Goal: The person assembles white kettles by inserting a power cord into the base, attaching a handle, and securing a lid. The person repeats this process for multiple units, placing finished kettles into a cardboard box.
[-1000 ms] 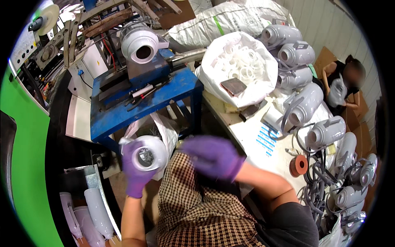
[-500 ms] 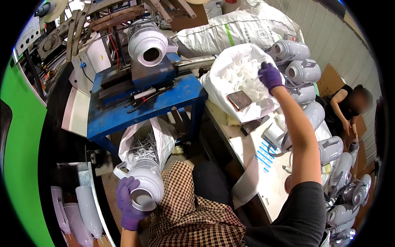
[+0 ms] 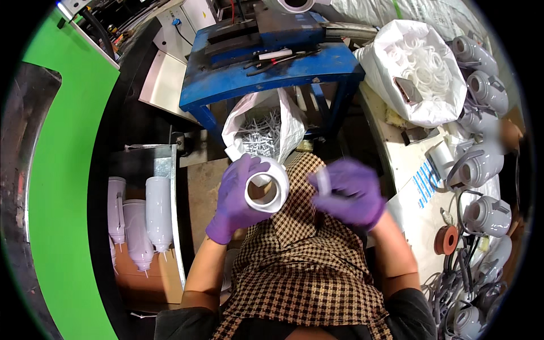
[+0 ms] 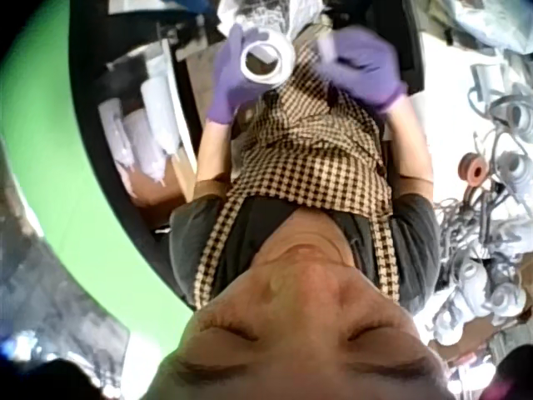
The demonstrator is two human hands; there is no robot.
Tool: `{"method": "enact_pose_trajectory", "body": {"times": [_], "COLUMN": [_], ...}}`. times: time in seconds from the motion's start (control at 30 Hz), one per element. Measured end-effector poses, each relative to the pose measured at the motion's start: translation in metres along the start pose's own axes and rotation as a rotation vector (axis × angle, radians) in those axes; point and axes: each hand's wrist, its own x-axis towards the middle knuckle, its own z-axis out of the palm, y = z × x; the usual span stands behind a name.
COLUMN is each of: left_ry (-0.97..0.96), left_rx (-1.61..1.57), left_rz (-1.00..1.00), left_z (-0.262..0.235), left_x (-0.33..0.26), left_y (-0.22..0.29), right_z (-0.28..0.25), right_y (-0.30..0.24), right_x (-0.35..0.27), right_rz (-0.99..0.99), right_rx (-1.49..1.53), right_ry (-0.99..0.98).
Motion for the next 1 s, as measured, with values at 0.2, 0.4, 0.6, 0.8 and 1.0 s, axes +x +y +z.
{"method": "enact_pose_trajectory", "body": {"times": [0.2,0.4,0.6,0.8,1.0], "left_ry": [-0.08,0.007,0.026,0.011,0.044], "left_rx": [-0.168,-0.139,-0.17,-0.12,-0.124], "left_rz": [0.097,0.206,0.199,0.113,0.126], "left_z": [0.008,0.018,0.021,0.017,0.021], "left_x": [0.011,0.023,0.022,0.019,0.018], "left_y": [0.004,0.022,0.021,0.033,0.029], "right_z": [0.064,0.081,0.087,0.064,0.088], "right_y": [-0.006,-0.009,-0.002,0.001,0.002], "right_x": [-0.009,-0.008,-0.007,0.016,-0.005], "right_rz": [0.078,0.305,0.303,0.341,0.328], "right_rx": [-0.024,-0.455,-0.473,-0.365,-0.5], "right_ry": [-0.167,-0.244,-0.238,-0.441,-0.288]}}
